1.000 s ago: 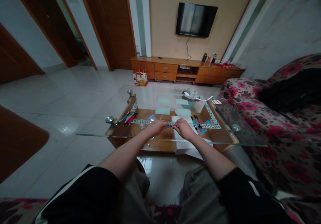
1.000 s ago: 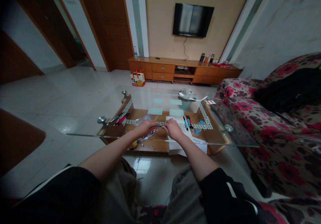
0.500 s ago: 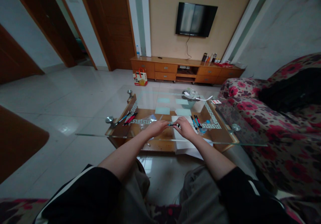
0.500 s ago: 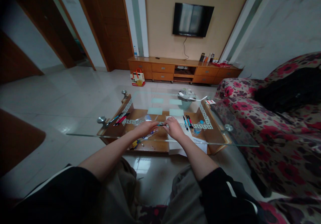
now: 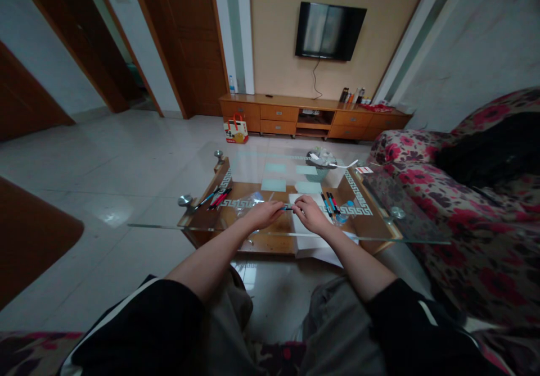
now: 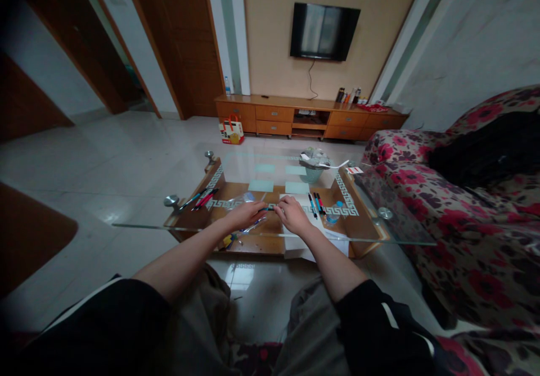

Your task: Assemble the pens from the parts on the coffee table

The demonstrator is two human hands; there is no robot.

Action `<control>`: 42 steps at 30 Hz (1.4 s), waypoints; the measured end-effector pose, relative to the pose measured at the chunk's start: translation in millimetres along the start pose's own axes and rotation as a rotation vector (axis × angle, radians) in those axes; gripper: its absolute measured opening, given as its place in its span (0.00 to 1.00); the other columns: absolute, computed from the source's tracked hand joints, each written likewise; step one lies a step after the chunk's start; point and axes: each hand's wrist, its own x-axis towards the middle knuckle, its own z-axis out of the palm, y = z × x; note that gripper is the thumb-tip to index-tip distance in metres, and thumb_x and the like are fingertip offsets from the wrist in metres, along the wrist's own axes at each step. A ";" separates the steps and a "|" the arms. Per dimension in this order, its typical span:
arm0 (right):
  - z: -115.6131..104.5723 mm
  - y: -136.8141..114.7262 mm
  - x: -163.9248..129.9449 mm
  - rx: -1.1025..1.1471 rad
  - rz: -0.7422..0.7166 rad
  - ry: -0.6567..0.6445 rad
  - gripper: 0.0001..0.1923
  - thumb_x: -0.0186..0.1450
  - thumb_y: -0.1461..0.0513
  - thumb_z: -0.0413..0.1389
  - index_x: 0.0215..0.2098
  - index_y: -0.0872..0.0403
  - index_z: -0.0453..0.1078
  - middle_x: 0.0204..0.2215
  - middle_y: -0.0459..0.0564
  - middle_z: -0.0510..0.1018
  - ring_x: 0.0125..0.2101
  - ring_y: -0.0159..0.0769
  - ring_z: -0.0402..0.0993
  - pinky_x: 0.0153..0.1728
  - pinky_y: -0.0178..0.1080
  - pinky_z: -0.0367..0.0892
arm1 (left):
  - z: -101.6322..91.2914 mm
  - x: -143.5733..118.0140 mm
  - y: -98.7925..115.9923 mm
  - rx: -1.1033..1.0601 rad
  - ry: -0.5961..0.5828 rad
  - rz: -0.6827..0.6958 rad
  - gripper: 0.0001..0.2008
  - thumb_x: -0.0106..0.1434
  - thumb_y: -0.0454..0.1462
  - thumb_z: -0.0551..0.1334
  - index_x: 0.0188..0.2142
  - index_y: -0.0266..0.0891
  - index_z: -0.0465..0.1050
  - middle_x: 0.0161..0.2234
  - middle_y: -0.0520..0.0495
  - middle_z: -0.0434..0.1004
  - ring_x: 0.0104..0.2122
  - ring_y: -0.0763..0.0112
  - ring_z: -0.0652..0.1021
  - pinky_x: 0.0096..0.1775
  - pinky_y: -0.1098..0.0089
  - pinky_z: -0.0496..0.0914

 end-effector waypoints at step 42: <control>-6.0 -9.3 -1.1 0.090 -0.019 0.025 0.07 0.69 0.62 0.55 0.46 0.51 0.67 0.43 0.54 0.71 0.46 0.44 0.67 0.48 0.47 0.65 | 2.6 0.0 -3.9 -0.051 0.016 -0.006 0.14 0.73 0.43 0.52 0.52 0.45 0.69 0.45 0.45 0.77 0.42 0.65 0.78 0.42 0.68 0.70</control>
